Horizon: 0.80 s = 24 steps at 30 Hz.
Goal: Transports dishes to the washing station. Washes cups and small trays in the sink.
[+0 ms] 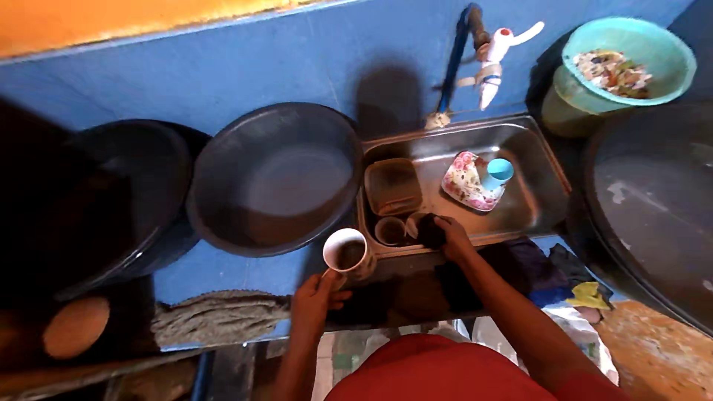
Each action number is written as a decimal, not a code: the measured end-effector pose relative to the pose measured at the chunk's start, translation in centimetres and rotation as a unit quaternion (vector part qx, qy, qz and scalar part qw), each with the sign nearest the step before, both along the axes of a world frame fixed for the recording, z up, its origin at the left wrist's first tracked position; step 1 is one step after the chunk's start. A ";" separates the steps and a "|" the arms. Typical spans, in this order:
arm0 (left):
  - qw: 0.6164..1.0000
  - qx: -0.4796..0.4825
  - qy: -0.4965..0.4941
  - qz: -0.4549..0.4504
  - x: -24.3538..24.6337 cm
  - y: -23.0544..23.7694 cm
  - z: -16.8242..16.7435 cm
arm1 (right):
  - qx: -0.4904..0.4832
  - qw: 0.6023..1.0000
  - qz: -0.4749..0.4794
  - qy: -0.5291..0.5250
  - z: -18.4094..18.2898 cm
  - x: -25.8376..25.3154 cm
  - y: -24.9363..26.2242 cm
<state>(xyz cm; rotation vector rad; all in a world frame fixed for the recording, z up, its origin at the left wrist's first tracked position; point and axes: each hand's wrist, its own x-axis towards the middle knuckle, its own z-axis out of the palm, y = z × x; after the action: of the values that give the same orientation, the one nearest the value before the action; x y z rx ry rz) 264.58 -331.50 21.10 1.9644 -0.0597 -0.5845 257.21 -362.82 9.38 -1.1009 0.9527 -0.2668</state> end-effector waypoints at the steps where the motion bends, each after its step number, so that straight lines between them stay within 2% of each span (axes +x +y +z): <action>1: 1.000 -0.005 -0.001 0.011 -0.2 0.6 0.2 | -0.012 1.000 0.000 0.005 0.2 0.3 0.1; 6: 0.995 -0.076 0.003 0.064 -0.9 2.0 1.0 | -0.107 0.993 0.052 0.018 1.5 2.9 0.5; 10: 0.993 -0.095 -0.007 0.063 -1.2 2.0 1.2 | -0.197 0.967 0.158 0.047 1.2 4.2 -0.3; 12: 0.993 -0.097 -0.008 0.062 -1.3 1.8 1.1 | -0.237 0.959 0.138 0.066 0.7 4.1 -2.3; 14: 0.994 -0.089 -0.005 0.059 -1.5 1.4 1.2 | -0.260 0.958 0.042 0.114 0.1 3.5 -5.2; 16: 0.996 -0.072 -0.004 0.055 -1.6 0.8 1.0 | -0.253 0.940 -0.009 0.228 -0.1 2.5 -8.3; 18: 0.998 -0.056 -0.010 0.040 -1.5 0.0 0.9 | -0.244 0.907 0.085 0.332 0.6 1.2 -10.8; 19: 0.998 -0.048 -0.013 0.030 -1.4 -0.5 0.8 | -0.217 0.908 0.085 0.348 0.8 0.9 -11.6; 21: 1.000 -0.021 -0.022 0.008 -1.1 -1.8 1.0 | -0.171 0.927 0.034 0.331 -1.2 0.3 -13.7; 22: 1.000 -0.009 -0.029 -0.005 -0.9 -2.6 1.1 | -0.168 0.928 0.038 0.331 -2.1 0.1 -14.5; 24: 0.998 0.010 -0.048 -0.029 -0.3 -4.8 1.5 | -0.206 0.903 0.110 0.361 -2.8 -0.1 -15.3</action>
<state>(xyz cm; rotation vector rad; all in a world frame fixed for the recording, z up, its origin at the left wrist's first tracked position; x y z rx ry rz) 264.24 -336.26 22.62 2.0145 -0.1732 -0.5300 257.16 -378.09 6.61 -1.7461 1.4482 0.1578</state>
